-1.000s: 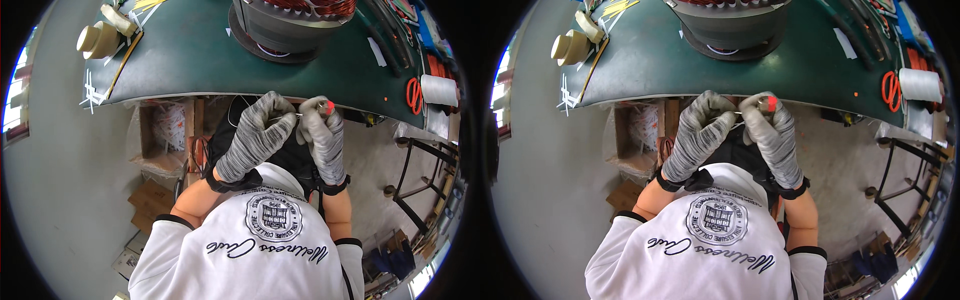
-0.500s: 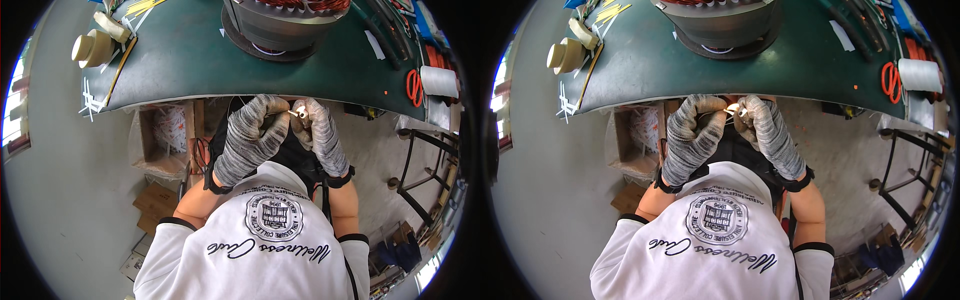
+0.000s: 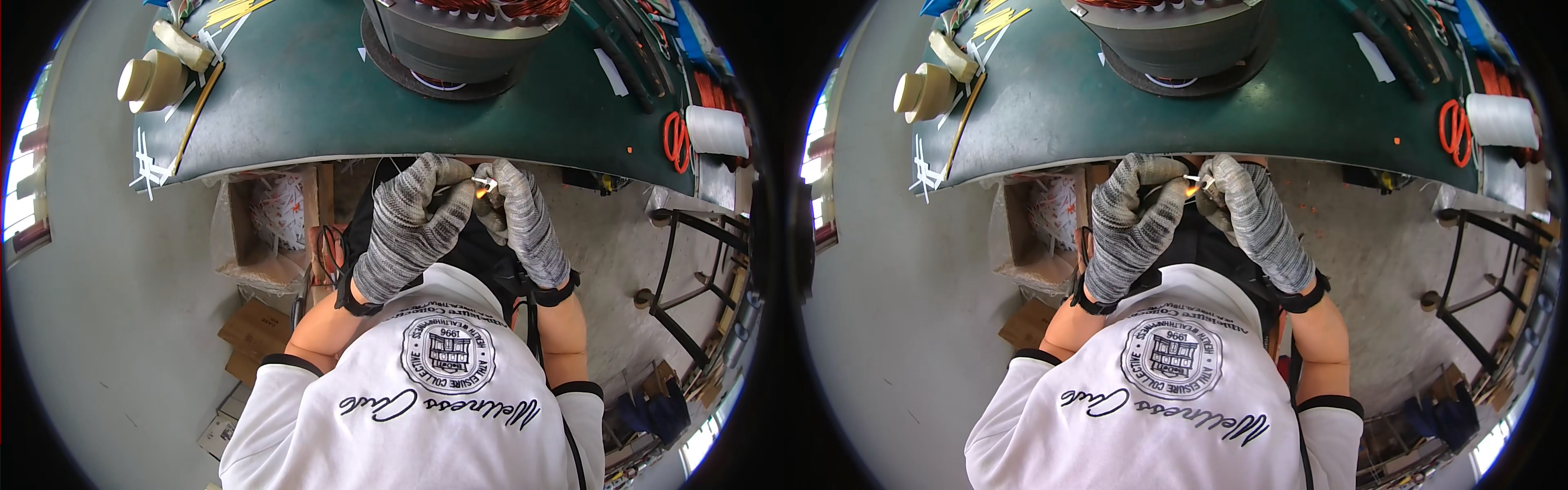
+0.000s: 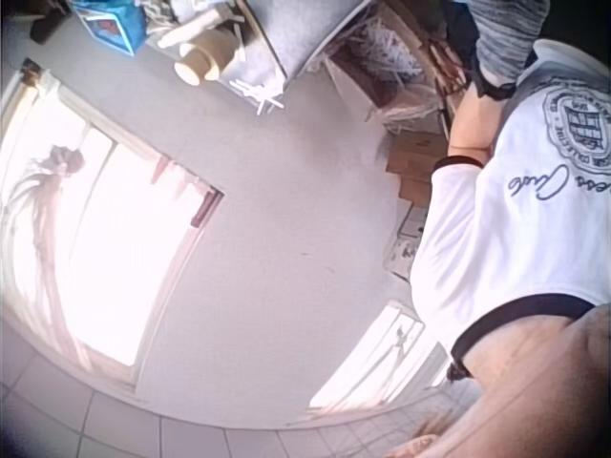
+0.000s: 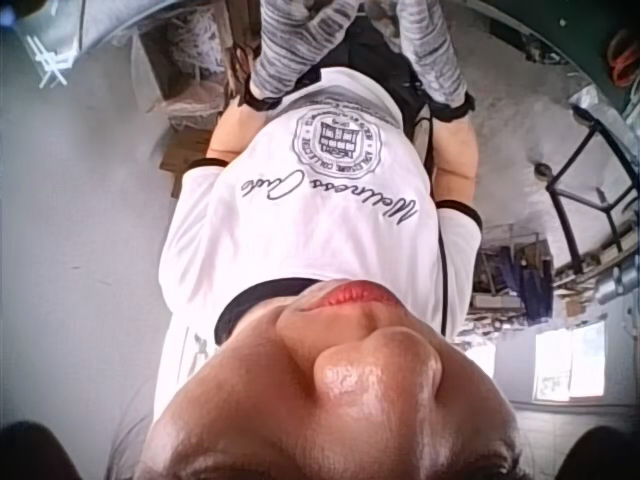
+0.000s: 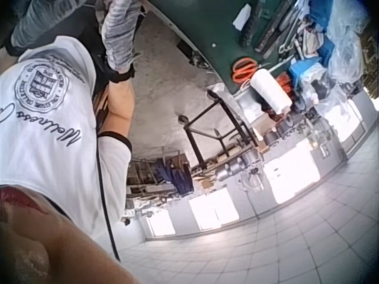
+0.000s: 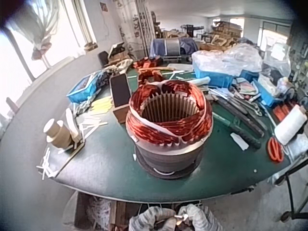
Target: The recorder is assembling and insulating an electric motor stator, including stripping wire, using a lighter to melt insulation, and using a mallet to secure components.
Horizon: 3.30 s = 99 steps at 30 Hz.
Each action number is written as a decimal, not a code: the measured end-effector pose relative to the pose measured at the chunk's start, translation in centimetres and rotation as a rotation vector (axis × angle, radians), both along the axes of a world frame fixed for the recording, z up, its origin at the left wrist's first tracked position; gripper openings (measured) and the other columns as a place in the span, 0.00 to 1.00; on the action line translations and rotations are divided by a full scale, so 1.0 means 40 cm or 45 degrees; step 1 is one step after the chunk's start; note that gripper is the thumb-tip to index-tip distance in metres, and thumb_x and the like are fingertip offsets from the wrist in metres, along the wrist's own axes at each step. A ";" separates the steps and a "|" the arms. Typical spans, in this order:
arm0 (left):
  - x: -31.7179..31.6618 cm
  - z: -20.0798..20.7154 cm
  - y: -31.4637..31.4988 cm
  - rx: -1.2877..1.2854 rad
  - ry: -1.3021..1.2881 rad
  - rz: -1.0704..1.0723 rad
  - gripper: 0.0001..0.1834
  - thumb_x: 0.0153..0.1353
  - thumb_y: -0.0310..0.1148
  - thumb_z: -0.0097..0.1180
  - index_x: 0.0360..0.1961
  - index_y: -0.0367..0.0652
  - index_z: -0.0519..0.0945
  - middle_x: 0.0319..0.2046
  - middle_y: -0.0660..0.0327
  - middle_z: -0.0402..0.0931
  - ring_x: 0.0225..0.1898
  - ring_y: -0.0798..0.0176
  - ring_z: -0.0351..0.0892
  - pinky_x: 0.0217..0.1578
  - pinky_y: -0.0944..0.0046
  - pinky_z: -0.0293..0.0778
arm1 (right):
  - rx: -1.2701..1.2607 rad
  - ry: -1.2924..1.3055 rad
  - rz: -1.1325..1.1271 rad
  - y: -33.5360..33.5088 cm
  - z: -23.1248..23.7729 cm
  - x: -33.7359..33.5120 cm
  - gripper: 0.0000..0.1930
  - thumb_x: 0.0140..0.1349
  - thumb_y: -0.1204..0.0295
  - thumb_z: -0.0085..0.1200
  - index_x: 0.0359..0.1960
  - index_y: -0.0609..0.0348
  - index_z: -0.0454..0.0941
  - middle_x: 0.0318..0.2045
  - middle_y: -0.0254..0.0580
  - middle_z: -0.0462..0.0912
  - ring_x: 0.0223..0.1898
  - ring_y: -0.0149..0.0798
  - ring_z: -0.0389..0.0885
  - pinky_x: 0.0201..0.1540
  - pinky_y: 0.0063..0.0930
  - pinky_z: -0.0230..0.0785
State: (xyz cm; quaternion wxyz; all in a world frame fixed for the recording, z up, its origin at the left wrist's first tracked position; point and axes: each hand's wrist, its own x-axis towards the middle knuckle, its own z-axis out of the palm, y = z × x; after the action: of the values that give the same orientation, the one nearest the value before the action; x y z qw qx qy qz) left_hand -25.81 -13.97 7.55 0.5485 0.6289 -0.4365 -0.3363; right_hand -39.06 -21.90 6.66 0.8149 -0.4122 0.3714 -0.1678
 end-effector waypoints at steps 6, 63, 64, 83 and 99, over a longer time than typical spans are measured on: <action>0.000 0.010 0.003 0.067 0.058 -0.029 0.06 0.58 0.23 0.56 0.36 0.35 0.77 0.31 0.62 0.78 0.32 0.74 0.75 0.36 0.73 0.73 | -0.022 -0.014 0.038 -0.011 -0.011 -0.009 0.23 0.66 0.49 0.41 0.26 0.57 0.70 0.16 0.31 0.68 0.13 0.20 0.58 0.15 0.13 0.51; -0.008 -0.008 -0.009 0.084 0.244 0.009 0.05 0.58 0.25 0.53 0.35 0.35 0.75 0.26 0.60 0.78 0.29 0.74 0.76 0.32 0.71 0.73 | 0.125 0.050 0.112 -0.015 0.024 -0.005 0.25 0.66 0.44 0.35 0.38 0.54 0.71 0.13 0.26 0.61 0.12 0.21 0.54 0.13 0.17 0.49; -0.002 -0.003 -0.004 0.082 0.244 0.025 0.05 0.58 0.25 0.53 0.35 0.35 0.75 0.26 0.60 0.78 0.29 0.74 0.76 0.32 0.71 0.73 | 0.132 0.046 0.129 -0.014 0.027 0.004 0.25 0.66 0.44 0.35 0.37 0.54 0.71 0.13 0.26 0.61 0.12 0.21 0.54 0.13 0.17 0.49; 0.051 -0.064 0.502 0.112 0.402 1.517 0.05 0.62 0.28 0.51 0.39 0.40 0.72 0.32 0.65 0.74 0.34 0.77 0.72 0.39 0.75 0.71 | 0.640 0.034 1.527 0.332 -0.088 0.407 0.21 0.70 0.50 0.31 0.33 0.51 0.69 0.15 0.22 0.60 0.12 0.19 0.52 0.13 0.13 0.50; 0.067 -0.135 0.515 0.055 0.352 1.442 0.07 0.61 0.28 0.54 0.39 0.39 0.73 0.32 0.65 0.75 0.33 0.77 0.72 0.35 0.75 0.73 | 0.546 0.162 1.507 0.335 -0.111 0.423 0.21 0.70 0.50 0.31 0.34 0.51 0.69 0.15 0.22 0.61 0.12 0.18 0.53 0.13 0.12 0.50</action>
State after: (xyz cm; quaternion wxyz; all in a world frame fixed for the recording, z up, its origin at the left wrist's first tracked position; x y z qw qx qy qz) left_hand -23.12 6.65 2.15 0.6818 0.7256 0.0503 -0.0786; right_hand -22.16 -8.51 2.23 0.8104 -0.3846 0.1535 0.4144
